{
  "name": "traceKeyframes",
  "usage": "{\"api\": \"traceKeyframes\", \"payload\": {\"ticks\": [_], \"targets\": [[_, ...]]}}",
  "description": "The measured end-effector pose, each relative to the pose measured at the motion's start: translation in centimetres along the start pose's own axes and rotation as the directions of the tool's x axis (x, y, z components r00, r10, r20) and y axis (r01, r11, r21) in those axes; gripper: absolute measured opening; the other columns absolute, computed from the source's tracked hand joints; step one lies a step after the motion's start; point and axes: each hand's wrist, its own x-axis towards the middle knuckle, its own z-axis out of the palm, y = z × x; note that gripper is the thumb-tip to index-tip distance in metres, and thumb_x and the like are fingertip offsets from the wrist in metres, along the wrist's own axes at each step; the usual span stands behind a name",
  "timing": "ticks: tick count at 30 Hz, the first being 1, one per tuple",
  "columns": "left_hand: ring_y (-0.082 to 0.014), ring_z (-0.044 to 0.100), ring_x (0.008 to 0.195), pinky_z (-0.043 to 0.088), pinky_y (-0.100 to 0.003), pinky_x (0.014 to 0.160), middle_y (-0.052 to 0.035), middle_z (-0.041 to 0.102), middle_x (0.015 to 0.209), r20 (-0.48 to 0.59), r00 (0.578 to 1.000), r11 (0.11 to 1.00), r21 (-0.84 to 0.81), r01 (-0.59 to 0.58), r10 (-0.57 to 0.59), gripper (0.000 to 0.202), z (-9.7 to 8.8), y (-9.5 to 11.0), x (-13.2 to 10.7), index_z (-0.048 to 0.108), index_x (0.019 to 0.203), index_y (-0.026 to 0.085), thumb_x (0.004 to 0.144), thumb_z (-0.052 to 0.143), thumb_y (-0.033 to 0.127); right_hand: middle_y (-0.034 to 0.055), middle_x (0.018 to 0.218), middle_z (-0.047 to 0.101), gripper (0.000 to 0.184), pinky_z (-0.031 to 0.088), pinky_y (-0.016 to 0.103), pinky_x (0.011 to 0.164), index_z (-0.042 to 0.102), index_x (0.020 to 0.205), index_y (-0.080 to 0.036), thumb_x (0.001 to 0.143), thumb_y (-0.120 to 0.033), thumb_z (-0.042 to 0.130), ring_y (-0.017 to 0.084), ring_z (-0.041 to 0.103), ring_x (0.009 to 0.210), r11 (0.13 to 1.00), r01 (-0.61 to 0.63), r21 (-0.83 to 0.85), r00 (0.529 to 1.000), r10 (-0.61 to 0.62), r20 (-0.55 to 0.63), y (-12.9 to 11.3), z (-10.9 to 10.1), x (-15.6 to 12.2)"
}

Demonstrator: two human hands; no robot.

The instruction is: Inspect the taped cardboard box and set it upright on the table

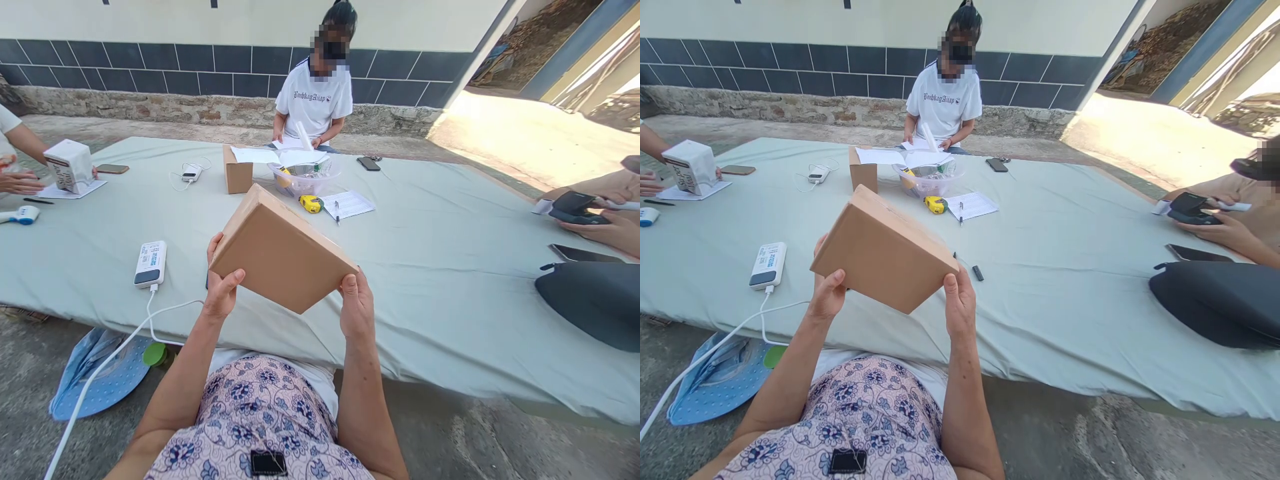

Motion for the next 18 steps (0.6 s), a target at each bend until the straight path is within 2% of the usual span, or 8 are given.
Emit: {"api": "traceKeyframes", "payload": {"ticks": [5, 10, 13, 18], "targets": [[-0.0308, 0.058, 0.132, 0.059, -0.036, 0.090, -0.0063, 0.064, 0.139, -0.068, 0.991, 0.991, -0.082, 0.106, -0.112, 0.085, 0.4, -0.2, -0.1, 0.055, 0.139, 0.035, 0.063, 0.090, 0.047, 0.0083, 0.143, 0.066, 0.062, 0.049, 0.053, 0.113, 0.063, 0.135, -0.029, 0.091, -0.072, 0.056, 0.030, 0.058, 0.136, 0.999, 0.035, 0.008, 0.999, -0.035, 0.037, -0.5, 0.5, -0.2], [-0.0324, 0.055, 0.137, 0.061, -0.033, 0.079, -0.0064, 0.067, 0.137, -0.166, 0.945, 0.948, -0.202, 0.248, -0.282, 0.068, 1.4, 0.0, -0.2, 0.063, 0.126, 0.032, 0.066, 0.086, 0.054, 0.0133, 0.144, 0.065, 0.073, 0.060, 0.048, 0.098, 0.054, 0.144, -0.028, 0.086, -0.071, 0.064, 0.029, 0.068, 0.122, 0.998, 0.011, 0.067, 0.985, -0.022, 0.169, -0.2, 1.2, -0.4], [-0.0316, 0.057, 0.134, 0.062, -0.036, 0.079, -0.0057, 0.066, 0.137, -0.189, 0.919, 0.923, -0.241, 0.299, -0.347, 0.064, 1.4, -0.2, 0.0, 0.062, 0.124, 0.033, 0.068, 0.085, 0.055, 0.0150, 0.151, 0.060, 0.078, 0.059, 0.049, 0.099, 0.047, 0.150, -0.030, 0.087, -0.070, 0.065, 0.029, 0.068, 0.123, 0.997, -0.033, 0.067, 0.971, 0.016, 0.238, 0.1, 1.4, -0.6], [-0.0321, 0.060, 0.129, 0.064, -0.039, 0.078, -0.0064, 0.062, 0.143, -0.237, 0.893, 0.912, -0.256, 0.321, -0.381, 0.066, 1.0, -0.8, 0.2, 0.059, 0.126, 0.035, 0.069, 0.085, 0.054, 0.0159, 0.160, 0.050, 0.086, 0.053, 0.054, 0.108, 0.039, 0.156, -0.032, 0.085, -0.070, 0.068, 0.032, 0.061, 0.136, 0.997, -0.080, 0.023, 0.930, 0.066, 0.361, 0.0, 1.4, -0.9]]}}
